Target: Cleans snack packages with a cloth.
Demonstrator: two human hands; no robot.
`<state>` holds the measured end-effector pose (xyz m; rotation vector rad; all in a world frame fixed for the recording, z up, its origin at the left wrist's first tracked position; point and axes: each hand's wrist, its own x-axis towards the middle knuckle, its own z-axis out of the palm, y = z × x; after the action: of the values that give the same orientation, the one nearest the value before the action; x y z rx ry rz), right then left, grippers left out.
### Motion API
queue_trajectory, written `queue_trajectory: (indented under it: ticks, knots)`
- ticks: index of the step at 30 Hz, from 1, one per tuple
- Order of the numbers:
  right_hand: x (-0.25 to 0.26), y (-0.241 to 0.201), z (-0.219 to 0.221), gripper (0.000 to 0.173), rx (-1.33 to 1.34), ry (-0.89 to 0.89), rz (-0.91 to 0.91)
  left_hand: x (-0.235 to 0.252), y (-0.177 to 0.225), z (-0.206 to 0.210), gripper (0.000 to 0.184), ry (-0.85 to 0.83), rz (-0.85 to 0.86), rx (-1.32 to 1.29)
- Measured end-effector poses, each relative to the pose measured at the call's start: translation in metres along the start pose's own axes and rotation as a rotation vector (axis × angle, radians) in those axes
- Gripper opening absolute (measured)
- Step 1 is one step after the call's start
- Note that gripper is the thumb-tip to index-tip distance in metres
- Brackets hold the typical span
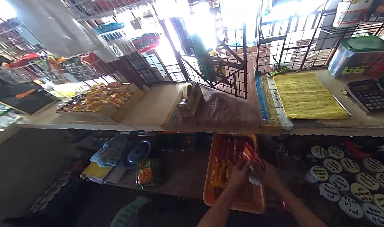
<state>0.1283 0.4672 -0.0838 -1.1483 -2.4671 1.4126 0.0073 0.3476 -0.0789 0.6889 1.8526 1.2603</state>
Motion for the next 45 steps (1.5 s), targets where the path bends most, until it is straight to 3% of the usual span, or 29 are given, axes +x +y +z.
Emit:
queue_trajectory:
  ticks: [2,4,7,10,14,21,30,34,36,38,42,45]
  knots:
    - [0.008,0.003,-0.005,0.045,0.035,0.101,-0.014,0.018,-0.001,-0.006,0.037,0.146,-0.012,0.207]
    - [0.017,0.002,-0.009,0.041,0.070,0.184,0.005,0.044,-0.007,-0.012,0.049,0.250,-0.105,0.449]
    - [0.033,0.002,-0.012,0.045,0.060,0.236,0.041,0.079,-0.018,-0.013,0.071,0.217,-0.261,0.673]
    - [0.042,0.003,-0.013,0.048,0.029,0.241,0.066,0.101,-0.018,0.002,0.079,0.201,-0.367,0.713]
    - [0.042,0.009,-0.016,0.049,0.032,0.251,0.083,0.109,-0.011,0.030,0.071,0.180,-0.423,0.689]
    - [0.043,0.011,-0.016,0.049,0.018,0.244,0.075,0.118,-0.019,0.018,0.109,0.178,-0.454,0.717]
    - [0.056,-0.029,-0.004,0.054,-0.135,0.183,0.140,0.115,-0.013,0.008,0.086,0.230,-0.410,0.727]
    - [0.080,-0.031,0.002,0.060,-0.334,0.040,0.236,0.115,-0.019,0.008,0.092,0.235,-0.375,0.717]
    - [0.084,-0.034,0.006,0.064,-0.436,-0.042,0.195,0.112,-0.021,0.005,0.090,0.187,-0.333,0.709]
    - [0.083,-0.039,0.010,0.053,-0.555,-0.142,0.160,0.106,-0.018,-0.001,0.082,0.098,-0.282,0.651]
    - [0.081,-0.047,0.010,0.044,-0.669,-0.268,0.158,0.088,-0.017,-0.022,0.053,-0.012,-0.223,0.629]
    - [0.083,-0.049,0.010,0.042,-0.733,-0.342,0.173,0.066,-0.011,-0.027,0.057,-0.061,-0.269,0.773]
